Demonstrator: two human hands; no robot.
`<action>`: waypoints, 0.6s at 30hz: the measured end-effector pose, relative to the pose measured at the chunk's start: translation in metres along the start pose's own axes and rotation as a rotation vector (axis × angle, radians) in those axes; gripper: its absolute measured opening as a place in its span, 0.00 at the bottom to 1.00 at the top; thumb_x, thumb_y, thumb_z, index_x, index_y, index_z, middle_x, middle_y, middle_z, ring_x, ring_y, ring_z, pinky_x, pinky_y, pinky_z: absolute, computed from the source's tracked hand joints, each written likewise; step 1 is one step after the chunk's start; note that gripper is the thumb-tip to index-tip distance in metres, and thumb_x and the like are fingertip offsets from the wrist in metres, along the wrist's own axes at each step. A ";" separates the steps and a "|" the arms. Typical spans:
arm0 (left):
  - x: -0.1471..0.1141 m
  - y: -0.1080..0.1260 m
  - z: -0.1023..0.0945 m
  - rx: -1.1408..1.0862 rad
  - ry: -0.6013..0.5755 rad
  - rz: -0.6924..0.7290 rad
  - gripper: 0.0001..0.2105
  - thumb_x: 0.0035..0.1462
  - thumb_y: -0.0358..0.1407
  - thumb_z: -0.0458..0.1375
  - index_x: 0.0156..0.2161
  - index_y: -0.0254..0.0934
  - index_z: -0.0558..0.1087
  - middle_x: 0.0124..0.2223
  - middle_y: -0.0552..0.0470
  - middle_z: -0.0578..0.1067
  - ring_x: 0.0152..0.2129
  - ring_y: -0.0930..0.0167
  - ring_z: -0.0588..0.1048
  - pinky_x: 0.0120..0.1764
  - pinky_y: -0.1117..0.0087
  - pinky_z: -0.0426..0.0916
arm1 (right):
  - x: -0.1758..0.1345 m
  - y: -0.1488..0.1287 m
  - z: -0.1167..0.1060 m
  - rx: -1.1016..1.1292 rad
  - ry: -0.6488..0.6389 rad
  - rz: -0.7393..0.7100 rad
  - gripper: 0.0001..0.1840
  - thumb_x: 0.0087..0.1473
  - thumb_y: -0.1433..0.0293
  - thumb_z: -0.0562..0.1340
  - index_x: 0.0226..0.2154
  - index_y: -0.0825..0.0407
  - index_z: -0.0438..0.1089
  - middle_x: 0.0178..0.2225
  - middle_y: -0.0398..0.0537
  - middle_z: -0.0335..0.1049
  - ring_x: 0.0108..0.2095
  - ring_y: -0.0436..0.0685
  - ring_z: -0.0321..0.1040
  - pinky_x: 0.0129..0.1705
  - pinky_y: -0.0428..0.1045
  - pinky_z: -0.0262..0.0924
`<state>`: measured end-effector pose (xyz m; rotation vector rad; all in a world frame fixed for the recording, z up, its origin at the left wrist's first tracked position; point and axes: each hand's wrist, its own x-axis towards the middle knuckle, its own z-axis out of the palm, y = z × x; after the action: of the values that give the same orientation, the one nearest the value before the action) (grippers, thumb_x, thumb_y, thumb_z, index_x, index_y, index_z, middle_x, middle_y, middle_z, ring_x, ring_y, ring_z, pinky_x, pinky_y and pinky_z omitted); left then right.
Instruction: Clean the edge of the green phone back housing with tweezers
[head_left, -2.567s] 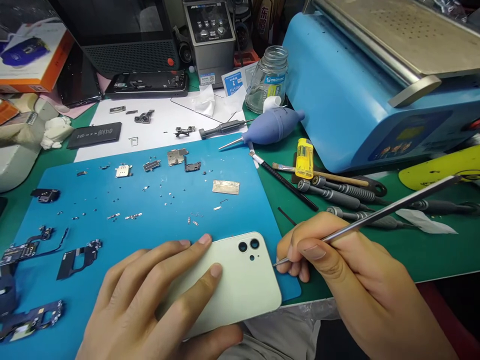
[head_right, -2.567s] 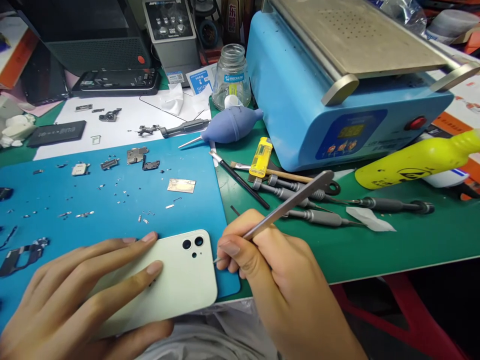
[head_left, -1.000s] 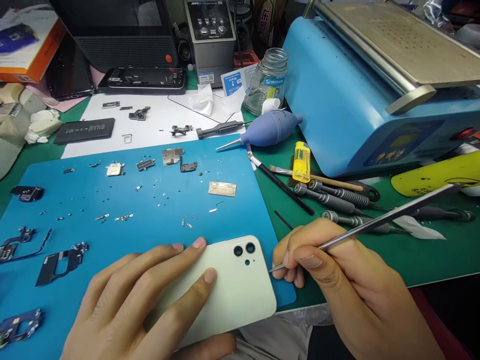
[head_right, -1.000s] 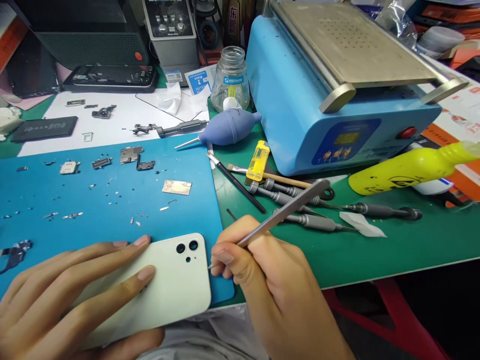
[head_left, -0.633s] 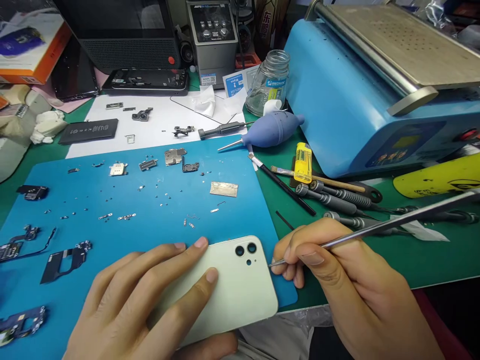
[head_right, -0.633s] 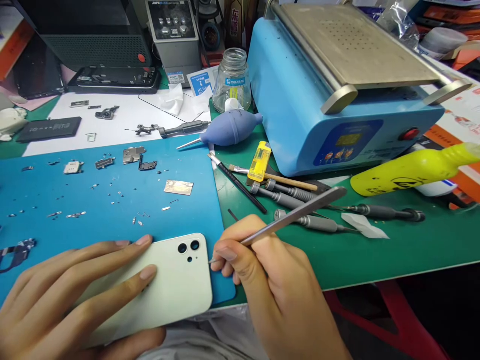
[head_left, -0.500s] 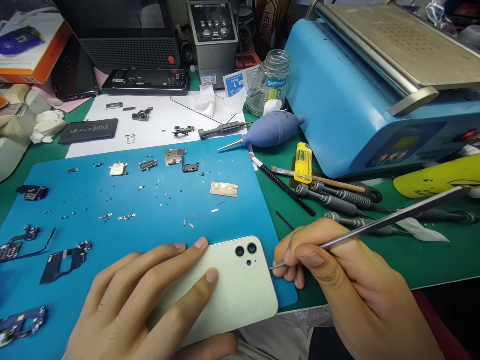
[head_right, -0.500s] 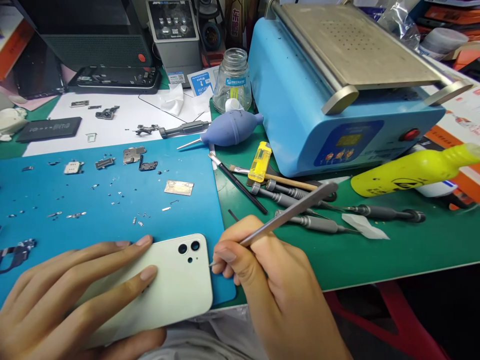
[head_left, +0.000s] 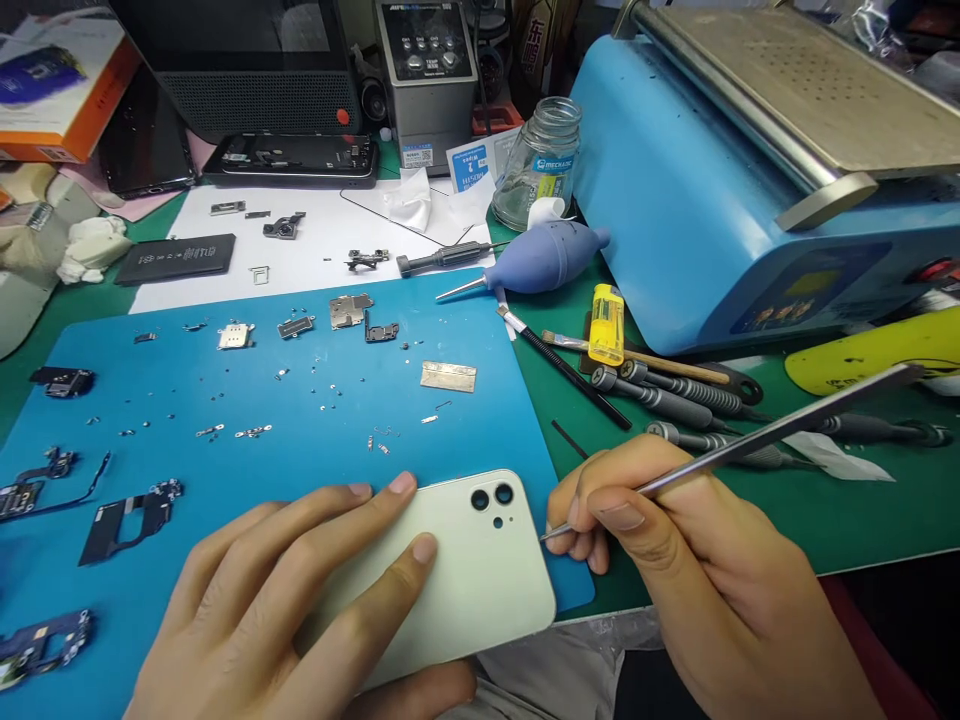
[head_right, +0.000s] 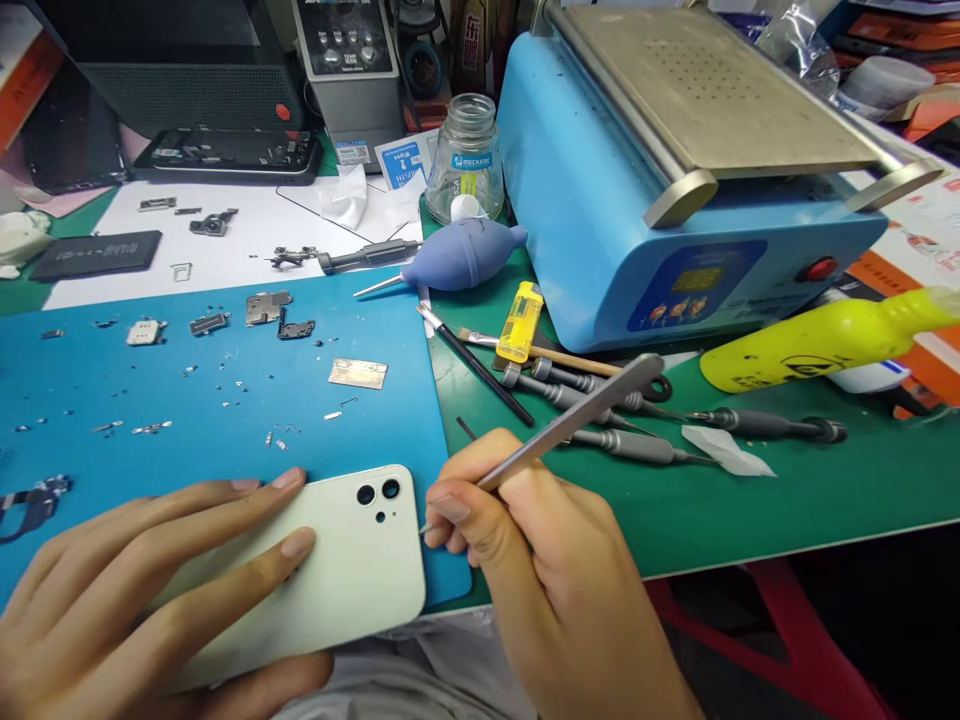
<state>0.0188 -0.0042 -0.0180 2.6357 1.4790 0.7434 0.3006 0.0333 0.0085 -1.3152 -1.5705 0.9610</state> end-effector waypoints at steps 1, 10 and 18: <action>0.000 0.000 0.000 0.002 -0.005 0.005 0.16 0.73 0.42 0.67 0.63 0.53 0.78 0.70 0.53 0.81 0.62 0.55 0.77 0.60 0.46 0.67 | 0.000 0.000 0.000 -0.004 0.019 -0.007 0.19 0.82 0.60 0.63 0.36 0.44 0.78 0.31 0.38 0.81 0.27 0.48 0.79 0.30 0.39 0.74; 0.001 0.001 0.000 0.002 -0.018 0.000 0.17 0.74 0.43 0.67 0.64 0.50 0.77 0.68 0.50 0.83 0.63 0.55 0.76 0.62 0.48 0.65 | 0.001 0.003 0.001 0.138 0.070 0.056 0.20 0.81 0.56 0.66 0.36 0.44 0.81 0.31 0.41 0.82 0.27 0.49 0.80 0.28 0.40 0.76; 0.012 -0.008 -0.009 0.129 -0.111 0.177 0.27 0.77 0.44 0.64 0.76 0.49 0.71 0.67 0.49 0.81 0.63 0.56 0.72 0.61 0.52 0.63 | -0.009 0.008 0.002 0.228 0.066 0.088 0.21 0.80 0.55 0.66 0.36 0.47 0.83 0.31 0.44 0.81 0.28 0.50 0.80 0.28 0.41 0.74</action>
<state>0.0141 0.0082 -0.0068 2.8803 1.3216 0.5168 0.3026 0.0259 -0.0007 -1.2503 -1.3196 1.1045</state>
